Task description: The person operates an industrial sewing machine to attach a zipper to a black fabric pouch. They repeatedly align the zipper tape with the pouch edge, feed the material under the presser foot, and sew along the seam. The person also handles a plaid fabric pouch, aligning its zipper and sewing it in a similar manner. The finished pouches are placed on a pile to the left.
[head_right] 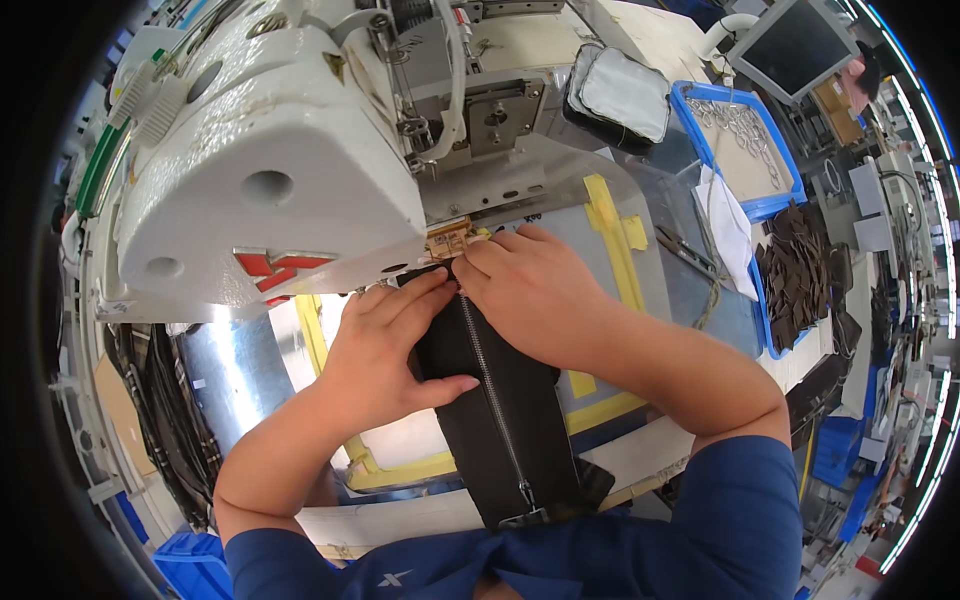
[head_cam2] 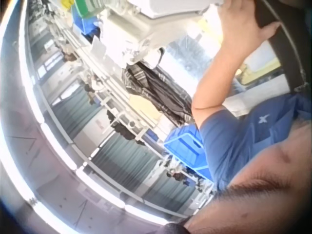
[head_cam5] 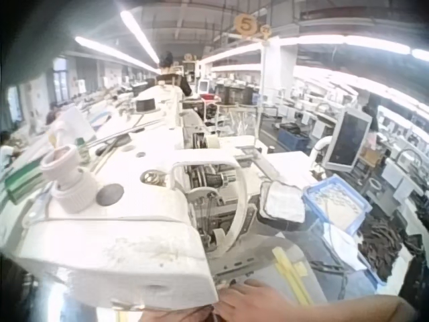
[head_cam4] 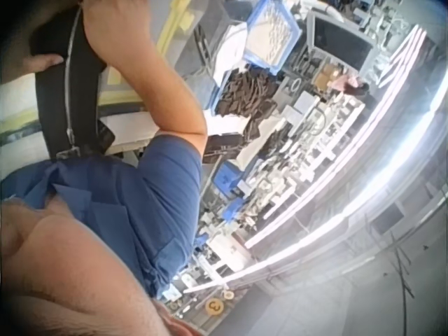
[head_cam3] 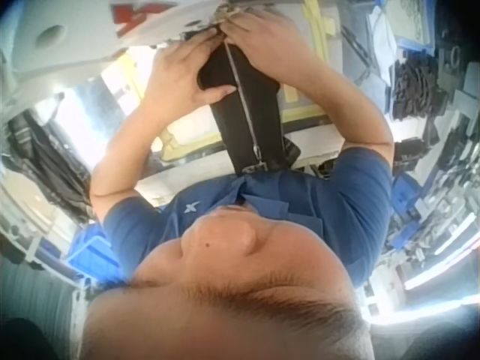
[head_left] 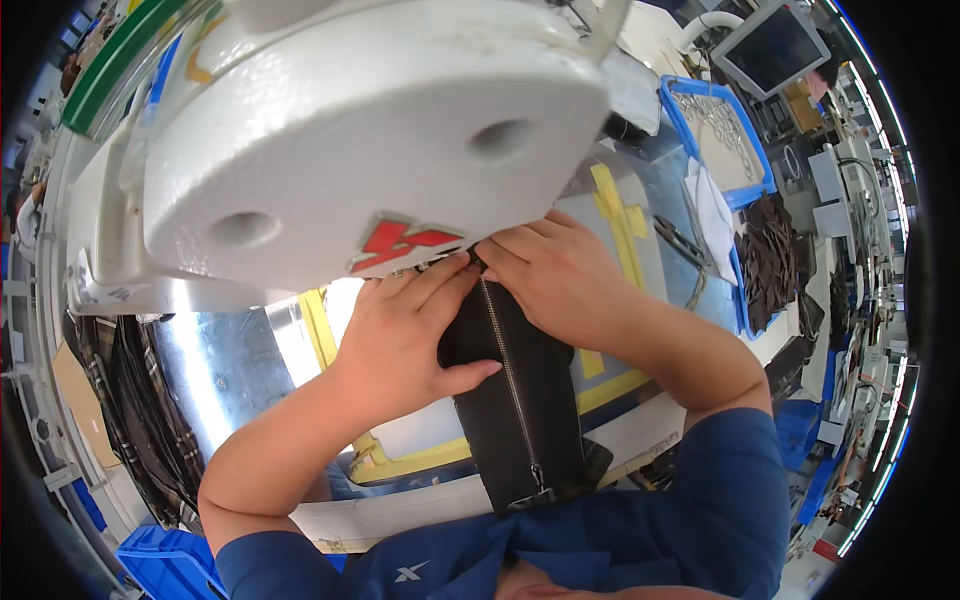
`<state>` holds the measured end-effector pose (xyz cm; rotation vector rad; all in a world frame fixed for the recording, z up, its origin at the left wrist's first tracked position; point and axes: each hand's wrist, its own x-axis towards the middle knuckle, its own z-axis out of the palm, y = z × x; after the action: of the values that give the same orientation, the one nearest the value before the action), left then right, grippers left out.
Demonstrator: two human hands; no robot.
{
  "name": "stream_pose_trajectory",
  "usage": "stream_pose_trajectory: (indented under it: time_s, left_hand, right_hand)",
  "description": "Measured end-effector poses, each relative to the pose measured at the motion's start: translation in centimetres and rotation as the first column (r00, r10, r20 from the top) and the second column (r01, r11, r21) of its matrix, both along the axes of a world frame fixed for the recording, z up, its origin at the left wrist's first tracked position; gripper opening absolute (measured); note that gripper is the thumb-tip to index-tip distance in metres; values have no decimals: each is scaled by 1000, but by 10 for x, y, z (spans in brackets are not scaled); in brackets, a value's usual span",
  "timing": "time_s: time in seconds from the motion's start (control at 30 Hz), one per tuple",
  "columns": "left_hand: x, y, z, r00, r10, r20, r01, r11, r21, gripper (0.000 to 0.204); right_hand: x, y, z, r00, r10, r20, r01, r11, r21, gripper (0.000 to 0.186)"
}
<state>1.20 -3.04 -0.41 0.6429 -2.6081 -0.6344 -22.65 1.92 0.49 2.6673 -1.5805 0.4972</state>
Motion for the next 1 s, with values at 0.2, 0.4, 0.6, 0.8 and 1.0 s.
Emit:
stream_pose_trajectory:
  time_s: [0.2, 0.4, 0.6, 0.8, 1.0]
  left_hand:
    - [3, -6, 1, 1000, -7, 4, 7, 992, 126, 88]
    - [4, -4, 6, 999, 15, 39, -20, 992, 124, 88]
    - [15, -6, 19, 975, 128, 181, -147, 985, 91, 83]
    - [18, -6, 18, 977, 113, 183, -113, 994, -13, 72]
    - [17, -12, 20, 984, 64, 167, -72, 996, 43, 72]
  right_hand:
    - [1, -1, -5, 1000, 1, -12, -1, 1000, -17, 22]
    - [4, 2, -9, 999, -20, -35, 18, 998, -62, 26]
    - [33, -12, -4, 998, -42, -54, 46, 997, 68, 25]
    - [38, -14, -3, 999, -23, -35, 22, 999, -28, 19]
    - [35, -14, -2, 998, -43, -51, 45, 998, 39, 18]
